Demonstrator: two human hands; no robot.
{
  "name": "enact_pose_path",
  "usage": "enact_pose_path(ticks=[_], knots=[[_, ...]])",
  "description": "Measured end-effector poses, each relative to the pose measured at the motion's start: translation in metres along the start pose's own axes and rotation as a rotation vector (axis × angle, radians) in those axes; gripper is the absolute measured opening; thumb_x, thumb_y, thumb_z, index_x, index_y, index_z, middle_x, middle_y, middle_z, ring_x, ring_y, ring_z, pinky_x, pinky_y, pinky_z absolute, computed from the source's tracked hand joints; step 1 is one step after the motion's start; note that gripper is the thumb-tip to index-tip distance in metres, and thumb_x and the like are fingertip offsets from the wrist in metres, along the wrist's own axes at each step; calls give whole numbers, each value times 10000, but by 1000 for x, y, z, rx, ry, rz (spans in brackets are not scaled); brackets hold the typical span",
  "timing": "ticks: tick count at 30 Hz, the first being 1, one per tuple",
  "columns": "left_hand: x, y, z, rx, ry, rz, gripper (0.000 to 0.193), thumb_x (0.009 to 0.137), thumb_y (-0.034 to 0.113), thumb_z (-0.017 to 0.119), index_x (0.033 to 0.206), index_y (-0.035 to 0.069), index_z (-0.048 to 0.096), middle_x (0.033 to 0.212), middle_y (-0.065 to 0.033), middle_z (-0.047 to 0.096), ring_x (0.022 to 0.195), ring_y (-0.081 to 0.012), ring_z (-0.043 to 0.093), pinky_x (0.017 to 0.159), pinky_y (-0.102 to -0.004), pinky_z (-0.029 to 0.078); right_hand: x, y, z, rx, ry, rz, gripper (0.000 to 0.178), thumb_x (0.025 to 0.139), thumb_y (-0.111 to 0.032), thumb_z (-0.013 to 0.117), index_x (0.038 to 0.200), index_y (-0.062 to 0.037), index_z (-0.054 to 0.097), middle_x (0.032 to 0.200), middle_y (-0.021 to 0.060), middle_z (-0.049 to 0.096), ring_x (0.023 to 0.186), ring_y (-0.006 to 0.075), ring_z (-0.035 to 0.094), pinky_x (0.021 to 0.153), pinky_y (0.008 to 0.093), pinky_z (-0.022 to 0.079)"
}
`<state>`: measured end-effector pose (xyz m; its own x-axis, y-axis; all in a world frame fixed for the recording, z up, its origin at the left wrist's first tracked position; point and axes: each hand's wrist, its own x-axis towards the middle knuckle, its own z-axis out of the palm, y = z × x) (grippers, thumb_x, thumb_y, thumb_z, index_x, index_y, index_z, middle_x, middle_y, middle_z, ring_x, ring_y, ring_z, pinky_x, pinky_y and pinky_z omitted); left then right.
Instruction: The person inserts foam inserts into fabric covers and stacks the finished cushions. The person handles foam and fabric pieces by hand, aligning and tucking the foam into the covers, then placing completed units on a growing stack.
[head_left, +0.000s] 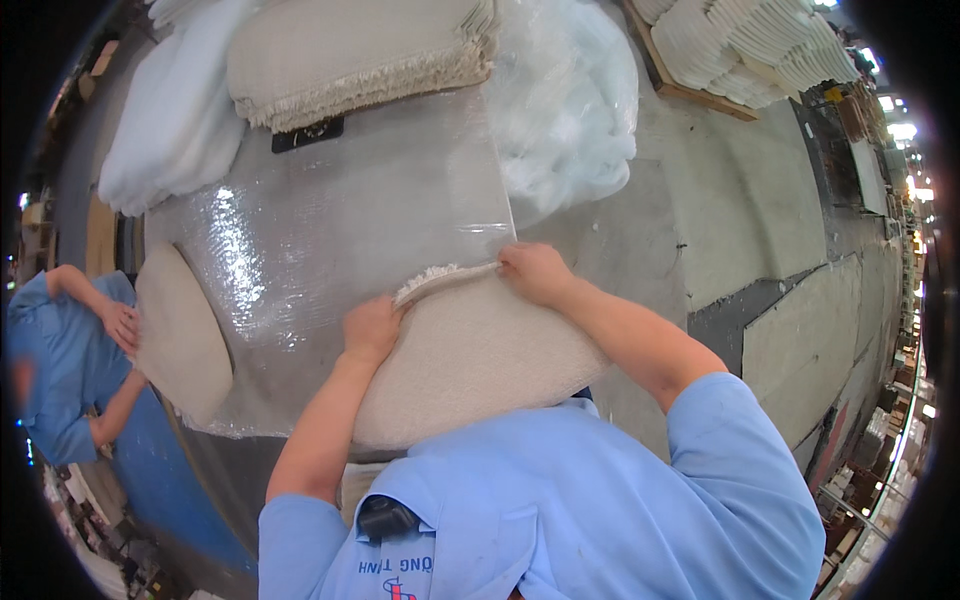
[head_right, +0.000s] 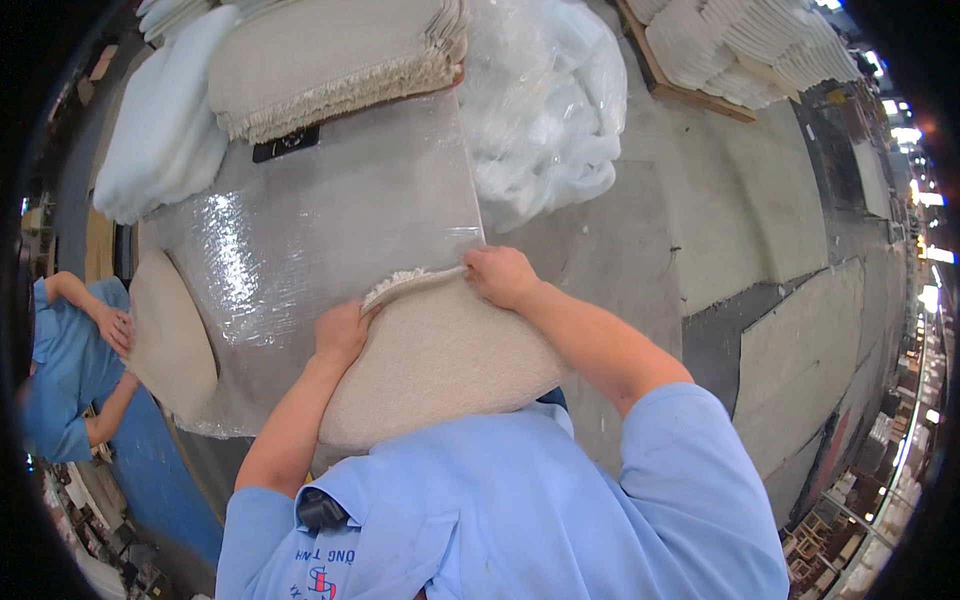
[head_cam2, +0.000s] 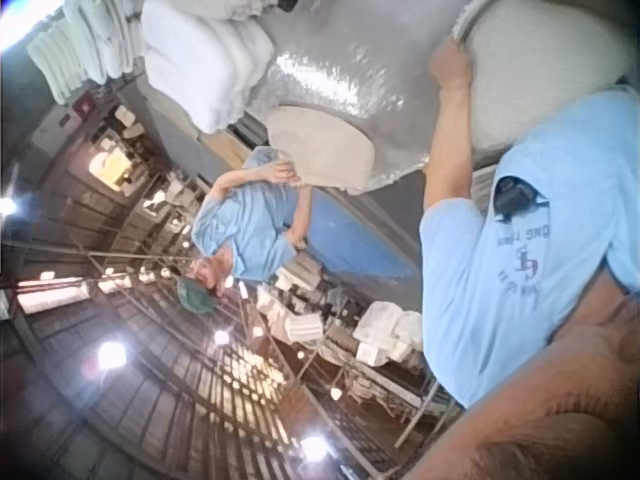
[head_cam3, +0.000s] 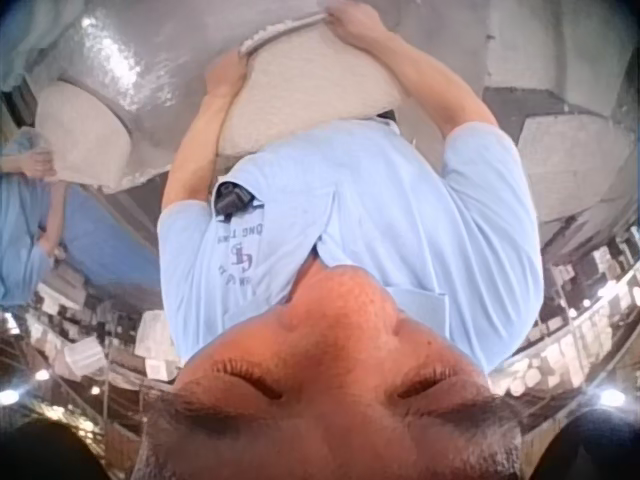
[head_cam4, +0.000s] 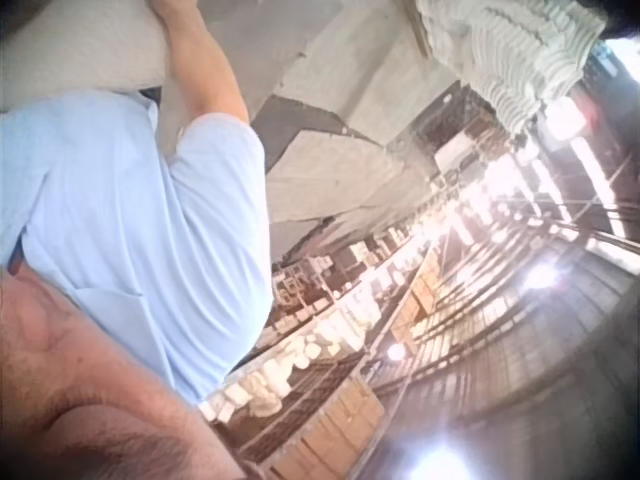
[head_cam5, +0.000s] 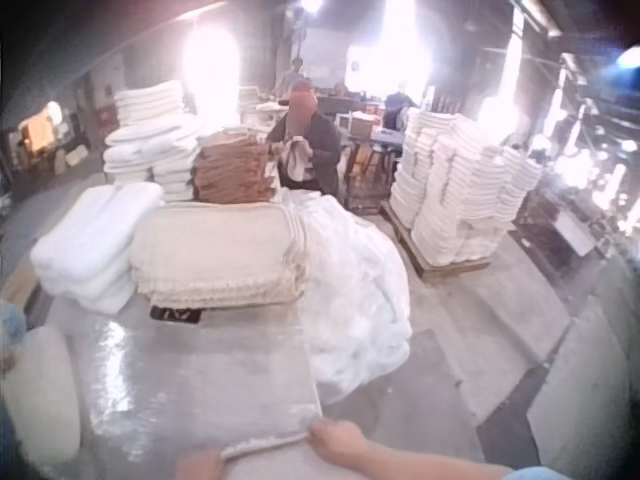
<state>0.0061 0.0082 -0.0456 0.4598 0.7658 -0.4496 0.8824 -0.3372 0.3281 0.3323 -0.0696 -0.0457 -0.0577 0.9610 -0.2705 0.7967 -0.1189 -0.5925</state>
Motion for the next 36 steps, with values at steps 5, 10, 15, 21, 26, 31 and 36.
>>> enact_pose_path(ticks=[5, 10, 15, 21, 26, 31, 36], knots=[[-27, -1, -50, -307, 103, -127, 553, 940, 409, 766, 1349, 59, 640, 1312, -208, 690, 1159, -351, 689, 944, -438, 547, -13, -15, -47, 110, 40, 87, 625, 985, -407, 692, 1503, -96, 529, 1467, 217, 559, 1320, 416, 585, 1098, 469, 489], [-133, -32, -82, -328, -54, -217, 881, 927, 441, 780, 1554, -65, 424, 1477, -304, 556, 1340, -381, 578, 1115, -438, 471, -76, -9, -128, 145, -352, 427, 1143, 875, -658, 745, 1659, 4, 242, 1584, 355, 400, 1475, 448, 443, 1217, 511, 379], [-166, -7, -53, -415, -237, -431, 1054, 932, 496, 758, 1598, -144, 250, 1505, -385, 494, 1381, -427, 548, 1141, -468, 448, -103, -23, -98, 166, -564, 548, 1392, 743, -735, 820, 1645, 78, 141, 1471, 428, 466, 1384, 469, 537, 1154, 506, 452], [-125, -14, -52, -624, -310, -503, 960, 917, 504, 777, 1498, -144, 372, 1421, -349, 577, 1317, -432, 608, 1113, -452, 474, -65, -21, -74, 56, -590, 648, 1369, 707, -756, 833, 1525, 186, 268, 1260, 392, 639, 1195, 470, 675, 1025, 462, 555], [-104, -29, -30, -735, -290, -658, 867, 917, 497, 795, 1408, -140, 472, 1341, -298, 647, 1249, -384, 654, 1078, -430, 497, -33, -5, -61, 28, -589, 700, 1239, 728, -799, 790, 1378, 211, 484, 1197, 388, 675, 1153, 456, 700, 979, 453, 570], [-86, -31, -39, -703, -366, -734, 913, 931, 536, 764, 1444, -157, 464, 1353, -280, 650, 1193, -342, 684, 1000, -414, 546, -2, 20, -50, 70, -773, 743, 1111, 798, -808, 724, 1353, 148, 619, 1253, 344, 689, 1214, 444, 675, 995, 477, 555], [-71, -50, -33, -953, -462, -850, 792, 963, 495, 745, 1421, -120, 547, 1269, -232, 707, 1083, -285, 729, 893, -377, 588, 10, 45, -32, 215, -856, 726, 967, 902, -757, 659, 1435, 49, 623, 1398, 276, 653, 1277, 382, 652, 1063, 467, 515]])
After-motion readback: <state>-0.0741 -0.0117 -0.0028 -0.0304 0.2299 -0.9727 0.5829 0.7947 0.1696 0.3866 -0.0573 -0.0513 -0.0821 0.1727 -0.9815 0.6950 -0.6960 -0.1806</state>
